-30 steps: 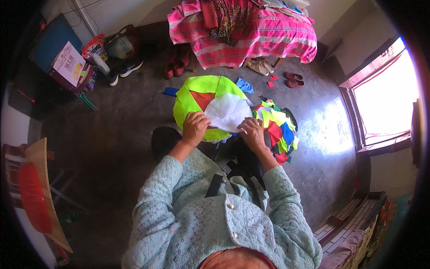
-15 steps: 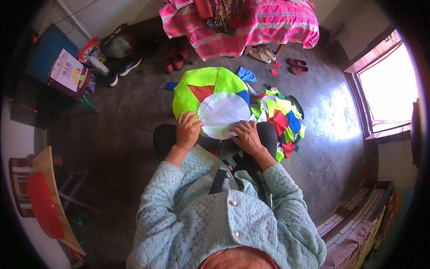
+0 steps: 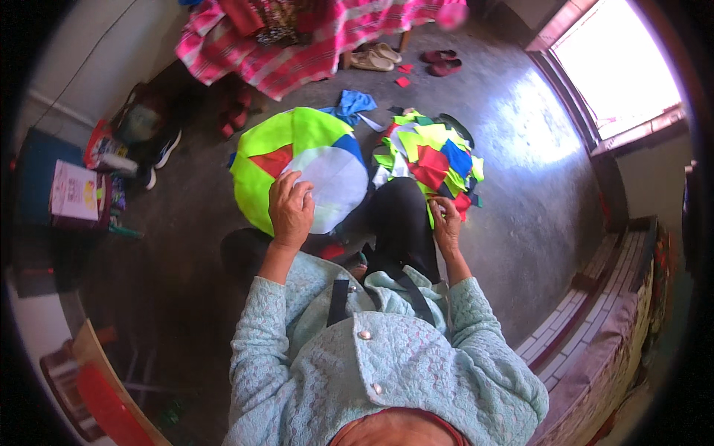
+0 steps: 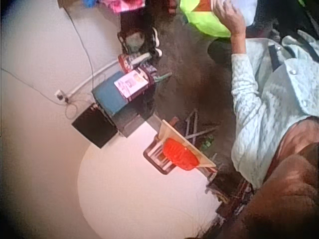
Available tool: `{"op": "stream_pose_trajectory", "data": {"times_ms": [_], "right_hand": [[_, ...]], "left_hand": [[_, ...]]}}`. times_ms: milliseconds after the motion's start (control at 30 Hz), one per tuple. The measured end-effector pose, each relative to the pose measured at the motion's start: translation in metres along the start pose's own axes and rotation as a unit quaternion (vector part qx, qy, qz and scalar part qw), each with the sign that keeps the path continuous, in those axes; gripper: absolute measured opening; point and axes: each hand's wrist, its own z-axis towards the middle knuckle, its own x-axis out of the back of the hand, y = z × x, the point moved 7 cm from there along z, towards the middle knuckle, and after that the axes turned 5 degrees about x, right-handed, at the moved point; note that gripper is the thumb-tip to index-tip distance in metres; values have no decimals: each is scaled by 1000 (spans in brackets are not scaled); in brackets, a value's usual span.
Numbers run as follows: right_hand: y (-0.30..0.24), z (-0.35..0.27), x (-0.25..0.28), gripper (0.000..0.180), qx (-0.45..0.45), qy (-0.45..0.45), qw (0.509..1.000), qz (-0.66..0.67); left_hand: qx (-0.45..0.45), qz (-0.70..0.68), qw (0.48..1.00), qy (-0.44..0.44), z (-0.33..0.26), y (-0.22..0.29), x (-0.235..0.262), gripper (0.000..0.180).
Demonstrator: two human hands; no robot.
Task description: The person assembles a colorful fabric ball by hand, picking up various colored fabric pieces and attaching them to a growing spherical structure. The person repeatedly selects, folds, and places fabric pieces onto the ball, gradually increasing its size and coverage.
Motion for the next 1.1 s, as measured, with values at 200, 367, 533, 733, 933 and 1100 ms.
{"op": "stream_pose_trajectory", "data": {"times_ms": [200, 367, 533, 733, 933, 1100], "right_hand": [[108, -48, -4, 26, -240, -45, 961, 130], [153, -73, -15, 21, -334, -116, 929, 112], [194, -75, -33, 21, -305, -145, 939, 60], [209, -34, -70, 24, -229, -184, 956, 4], [213, 42, -95, 24, -145, -137, 978, -61], [208, 114, -102, 24, -35, -79, 972, -219]], "left_hand": [[-43, 84, 992, -83, 36, 23, -67, 44], [-46, 167, 979, -109, 25, 7, -97, 58], [-45, 185, 973, -132, 27, 5, -101, 61], [-35, 185, 971, -147, 28, 5, -102, 62], [-26, 185, 969, -162, 32, 6, -102, 62], [-19, 175, 969, -172, 37, 8, -103, 61]]}}
